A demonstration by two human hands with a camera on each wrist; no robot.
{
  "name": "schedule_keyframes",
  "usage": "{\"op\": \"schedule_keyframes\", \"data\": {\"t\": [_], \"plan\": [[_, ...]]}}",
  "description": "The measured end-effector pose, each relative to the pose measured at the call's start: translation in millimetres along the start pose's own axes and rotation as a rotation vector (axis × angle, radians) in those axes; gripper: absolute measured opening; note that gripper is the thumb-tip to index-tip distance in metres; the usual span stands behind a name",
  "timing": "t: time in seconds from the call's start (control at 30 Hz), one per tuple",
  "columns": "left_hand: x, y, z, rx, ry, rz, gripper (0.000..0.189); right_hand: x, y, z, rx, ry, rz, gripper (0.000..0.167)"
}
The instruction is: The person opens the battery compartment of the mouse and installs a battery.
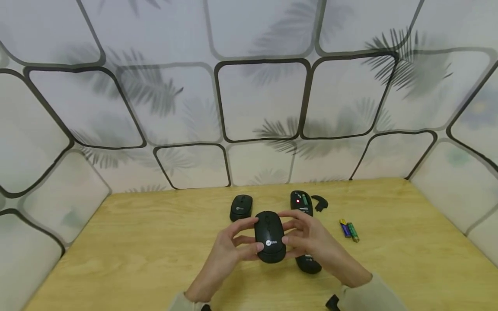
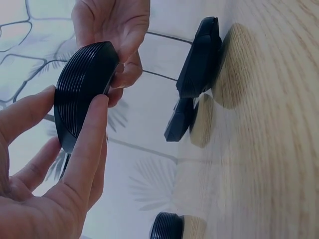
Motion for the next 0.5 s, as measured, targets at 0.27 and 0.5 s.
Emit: {"op": "schedule_keyframes", "data": {"t": [0.27, 0.5], "plan": [[1.9, 2.6, -0.1, 0.02, -0.003, -0.003, 0.056, 0.0, -1.5, 0.4, -0.005, 0.003, -0.003, 0.061], [-0.7, 4.9, -0.4, 0.027, -0.048, 0.027, 0.044, -1.0, -1.0, 0.9, -0.006, 0.015, 0.013, 0.057]]}}
Point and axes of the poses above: each hand's wrist, its own x-axis towards the middle knuckle, its own z-axis out of the palm, y = z × x, the point moved 7 cm from there along x, towards the middle knuckle
